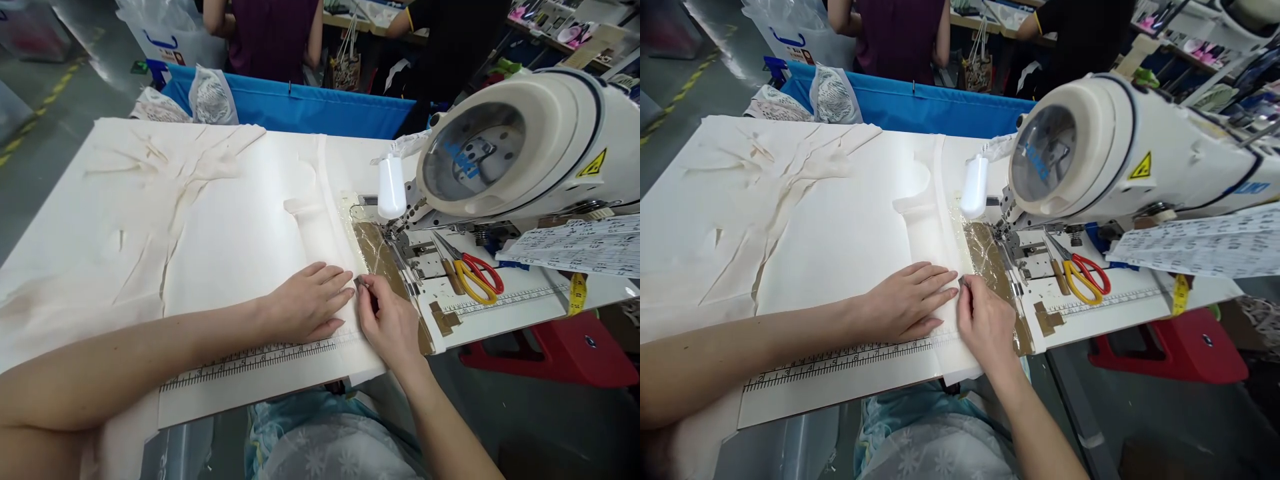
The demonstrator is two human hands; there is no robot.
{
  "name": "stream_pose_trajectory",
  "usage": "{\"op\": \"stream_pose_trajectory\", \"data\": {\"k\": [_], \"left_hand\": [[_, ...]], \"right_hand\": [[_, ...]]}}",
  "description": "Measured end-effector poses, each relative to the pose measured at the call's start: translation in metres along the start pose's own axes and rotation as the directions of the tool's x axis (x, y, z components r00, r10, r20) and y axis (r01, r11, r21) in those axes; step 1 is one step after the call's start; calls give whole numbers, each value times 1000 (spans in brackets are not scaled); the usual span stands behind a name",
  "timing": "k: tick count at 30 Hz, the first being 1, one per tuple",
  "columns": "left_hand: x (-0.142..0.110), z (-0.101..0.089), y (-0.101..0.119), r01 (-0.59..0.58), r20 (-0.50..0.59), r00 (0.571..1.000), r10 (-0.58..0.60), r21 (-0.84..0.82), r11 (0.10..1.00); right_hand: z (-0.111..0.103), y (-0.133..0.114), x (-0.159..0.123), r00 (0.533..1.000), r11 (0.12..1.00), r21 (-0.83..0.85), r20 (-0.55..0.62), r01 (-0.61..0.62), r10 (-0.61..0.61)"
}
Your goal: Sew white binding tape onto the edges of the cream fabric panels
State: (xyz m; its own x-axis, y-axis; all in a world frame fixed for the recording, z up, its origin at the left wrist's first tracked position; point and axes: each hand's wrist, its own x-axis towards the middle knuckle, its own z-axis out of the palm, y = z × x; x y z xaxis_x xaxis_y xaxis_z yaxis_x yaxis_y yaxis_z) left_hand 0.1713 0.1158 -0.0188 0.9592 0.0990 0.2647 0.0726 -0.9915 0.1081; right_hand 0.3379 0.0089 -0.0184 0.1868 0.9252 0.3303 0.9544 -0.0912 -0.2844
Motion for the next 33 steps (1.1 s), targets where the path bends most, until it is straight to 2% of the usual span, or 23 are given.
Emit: {"op": "stream_pose_trajectory", "data": {"k": [6, 10, 13, 16, 20, 28, 33], "left_hand": [[1, -5, 2, 2, 31, 1000, -3, 43, 999], [1, -5, 2, 18, 42, 999, -20, 61, 998], [1, -4, 3, 14, 48, 999, -18, 65, 998], [0, -4, 3, 9, 49, 999, -12, 63, 998], [-1, -4, 3, 3, 52, 999, -5, 53, 999], [-2, -4, 3, -17, 47, 999, 15, 54, 998], [0, -5, 2, -27, 58, 998, 23, 69, 997]], "right_hand": [[-4, -2, 3, 998, 998, -5, -26, 62, -62], [-11, -1, -1, 997, 997, -5, 1, 73, -73], [-18, 2, -9, 998, 999, 23, 42, 40, -41], [-23, 6, -16, 993, 993, 113, 110, -46, 34], [-22, 7, -18, 992, 975, 188, 72, -118, 106], [-9, 0, -14, 999, 998, 44, 25, -47, 46], [-12, -3, -14, 1000, 1000, -25, 2, 16, -16]]}}
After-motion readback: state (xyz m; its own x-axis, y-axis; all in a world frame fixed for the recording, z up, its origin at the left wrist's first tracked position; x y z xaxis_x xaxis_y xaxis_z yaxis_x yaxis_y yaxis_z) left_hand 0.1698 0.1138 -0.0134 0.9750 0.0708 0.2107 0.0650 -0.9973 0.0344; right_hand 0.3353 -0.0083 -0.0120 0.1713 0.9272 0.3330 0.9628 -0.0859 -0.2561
